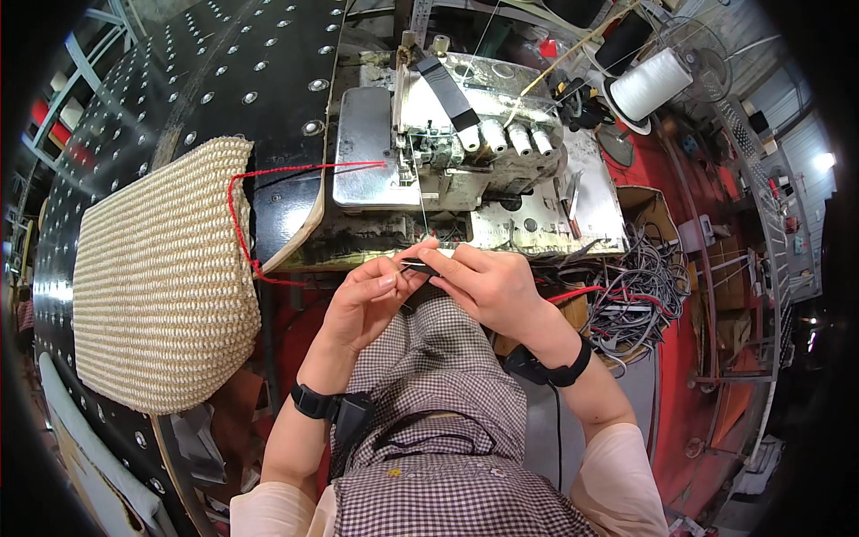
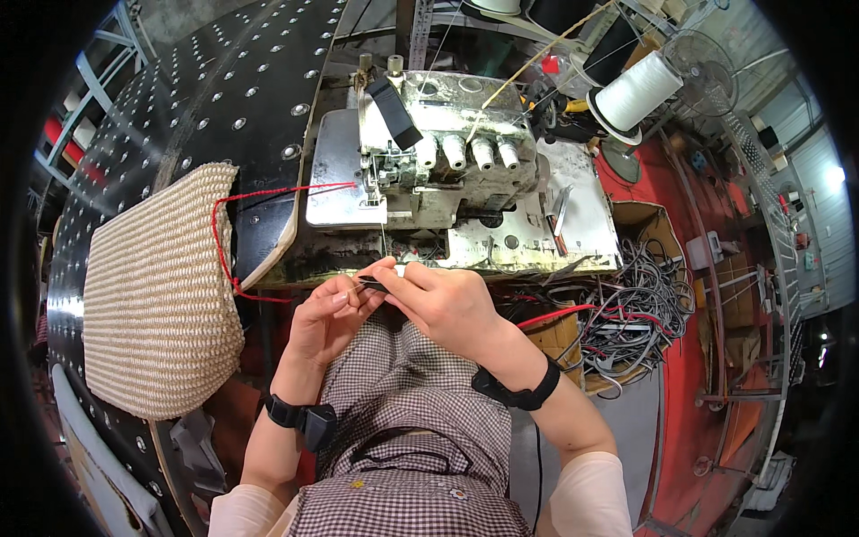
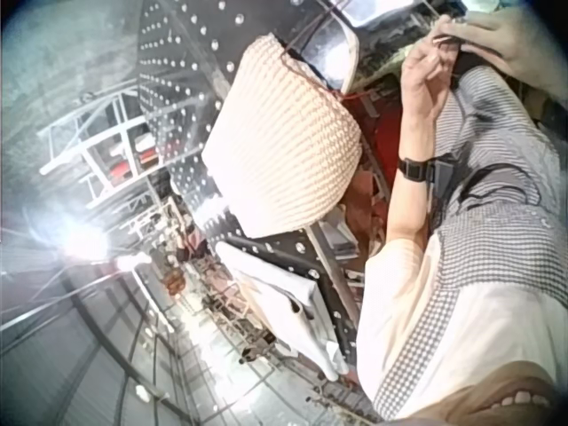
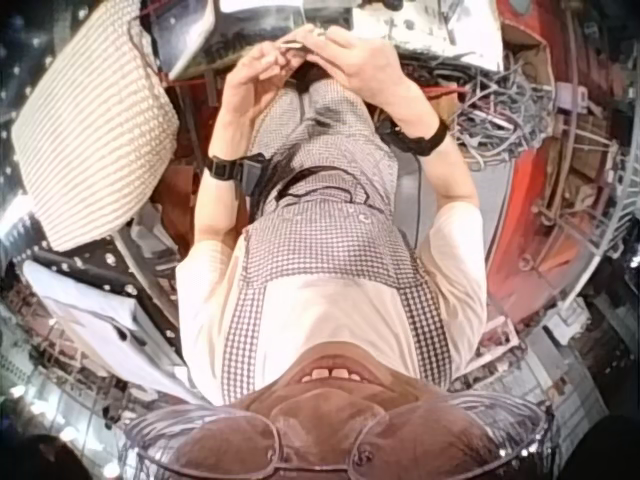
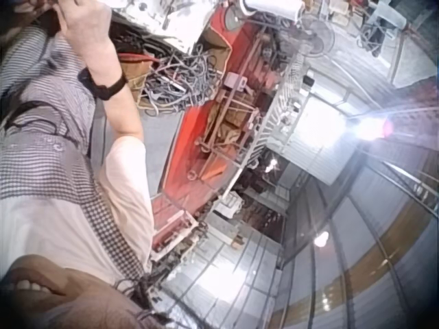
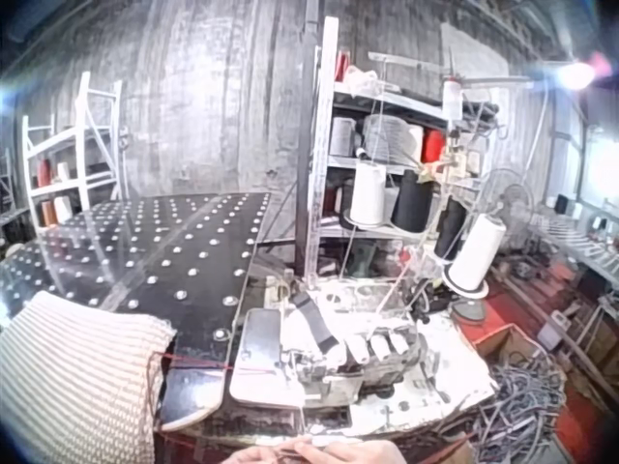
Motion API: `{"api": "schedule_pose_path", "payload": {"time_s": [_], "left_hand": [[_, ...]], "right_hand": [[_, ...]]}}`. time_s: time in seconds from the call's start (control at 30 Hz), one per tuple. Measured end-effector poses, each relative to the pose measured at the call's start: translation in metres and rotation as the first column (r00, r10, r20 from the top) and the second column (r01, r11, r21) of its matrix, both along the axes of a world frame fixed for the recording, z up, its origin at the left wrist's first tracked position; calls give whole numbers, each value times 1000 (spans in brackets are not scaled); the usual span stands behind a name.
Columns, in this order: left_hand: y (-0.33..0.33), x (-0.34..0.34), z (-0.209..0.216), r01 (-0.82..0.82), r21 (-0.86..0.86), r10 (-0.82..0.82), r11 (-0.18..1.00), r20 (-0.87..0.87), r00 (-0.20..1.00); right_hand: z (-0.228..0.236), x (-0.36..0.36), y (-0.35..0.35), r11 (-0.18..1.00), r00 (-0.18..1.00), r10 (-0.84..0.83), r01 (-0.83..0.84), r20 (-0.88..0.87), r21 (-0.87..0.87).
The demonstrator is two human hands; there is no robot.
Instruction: Threading an industrial overlocker sewing machine using tweezers.
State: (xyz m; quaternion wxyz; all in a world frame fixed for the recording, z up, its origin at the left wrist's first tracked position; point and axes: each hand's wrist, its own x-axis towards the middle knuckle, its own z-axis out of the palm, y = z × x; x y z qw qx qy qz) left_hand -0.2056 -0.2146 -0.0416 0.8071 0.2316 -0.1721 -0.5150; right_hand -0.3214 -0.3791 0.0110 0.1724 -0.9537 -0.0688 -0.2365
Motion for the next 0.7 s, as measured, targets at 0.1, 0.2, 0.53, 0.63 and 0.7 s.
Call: {"api": "schedule_pose_path", "payload": {"time_s": [0.1,0.2,0.53,0.63,0.7], "left_hand": [[-1,1,-2,14,-24,-14,1000,-3,1000],[-1,2,-2,6,-31,-8,1000,-61,998],[-15,9,-5,-8,-91,-10,996,-199,980],[-15,8,-2,-13,-99,-6,995,-191,982],[-18,6,-1,-18,-103,-3,994,-194,981]], "right_hand": [[0,-1,-3,999,1000,-5,5,3,-49],[3,-11,-7,1000,1000,-29,29,-5,9],[-4,-43,-65,859,887,-384,445,-256,252],[19,-36,-49,889,935,-252,325,-249,321],[16,-29,-37,909,968,-161,222,-193,354]]}}
